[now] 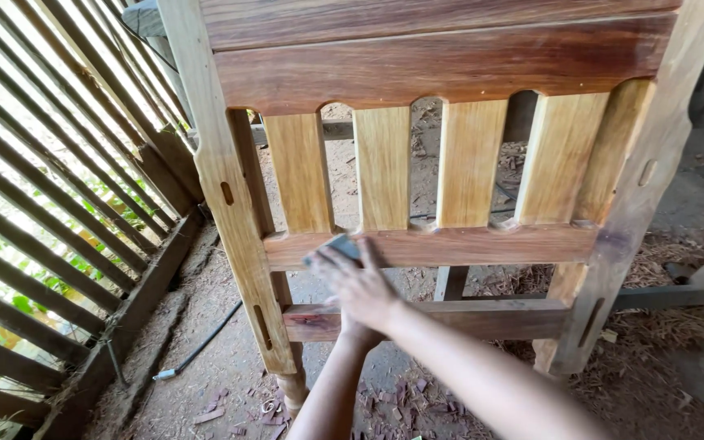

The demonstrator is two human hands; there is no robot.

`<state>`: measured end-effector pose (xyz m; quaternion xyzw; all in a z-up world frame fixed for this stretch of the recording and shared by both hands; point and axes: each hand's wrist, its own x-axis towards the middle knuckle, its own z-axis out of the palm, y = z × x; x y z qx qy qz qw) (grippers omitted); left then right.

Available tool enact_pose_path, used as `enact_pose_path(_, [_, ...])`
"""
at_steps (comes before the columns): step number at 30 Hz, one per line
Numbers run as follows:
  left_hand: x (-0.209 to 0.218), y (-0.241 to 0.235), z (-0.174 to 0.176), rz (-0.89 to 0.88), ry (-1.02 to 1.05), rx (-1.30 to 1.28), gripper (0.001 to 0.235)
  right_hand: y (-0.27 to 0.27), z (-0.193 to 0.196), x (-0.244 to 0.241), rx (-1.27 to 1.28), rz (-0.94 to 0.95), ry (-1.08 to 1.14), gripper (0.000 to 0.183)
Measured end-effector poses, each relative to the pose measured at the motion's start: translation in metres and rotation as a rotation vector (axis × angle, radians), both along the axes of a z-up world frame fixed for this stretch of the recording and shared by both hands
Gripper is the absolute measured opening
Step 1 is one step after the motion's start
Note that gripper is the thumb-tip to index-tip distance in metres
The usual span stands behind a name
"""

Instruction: The person sands the horizontal slats of a wooden chair backrest using a sanding block. They hold the chair steady with one hand while moving the sanding block back and forth across the wood surface.

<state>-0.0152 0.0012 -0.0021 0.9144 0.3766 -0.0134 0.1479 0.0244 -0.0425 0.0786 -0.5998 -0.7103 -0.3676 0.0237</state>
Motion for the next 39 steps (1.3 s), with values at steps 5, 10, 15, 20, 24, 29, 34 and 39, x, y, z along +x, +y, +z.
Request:
enact_pose_path(5, [0.014, 0.028, -0.063, 0.171, -0.242, -0.209, 0.089, 0.018, 0.015, -0.032, -0.154, -0.095, -0.019, 0.073])
enact_pose_path(10, [-0.019, -0.019, 0.043, -0.233, 0.163, 0.235, 0.077, -0.058, 0.006, 0.058, 0.018, 0.023, 0.073, 0.080])
enact_pose_path(15, [-0.005, -0.005, 0.002, -0.172, 0.076, 0.221, 0.082, -0.151, -0.022, 0.145, 0.146, -0.127, 0.138, 0.085])
enact_pose_path(20, [-0.011, -0.019, 0.031, -0.167, 0.134, 0.186, 0.084, -0.102, -0.022, 0.110, 0.139, -0.103, 0.138, 0.082])
enact_pose_path(24, [-0.012, -0.023, 0.048, -0.143, 0.114, 0.153, 0.089, -0.027, -0.002, 0.042, 0.093, 0.016, 0.106, 0.078])
enact_pose_path(29, [-0.006, -0.006, 0.003, -0.147, -0.189, 0.505, 0.096, 0.005, 0.008, 0.012, 0.086, -0.110, -0.151, 0.072])
enact_pose_path(34, [-0.020, -0.016, 0.017, -0.163, 0.090, 0.265, 0.076, -0.031, 0.002, 0.055, 0.157, -0.060, -0.217, 0.070])
enact_pose_path(39, [-0.040, 0.007, -0.003, -0.533, -0.364, 0.623, 0.033, -0.073, 0.000, 0.112, 0.281, 0.052, -0.089, 0.058])
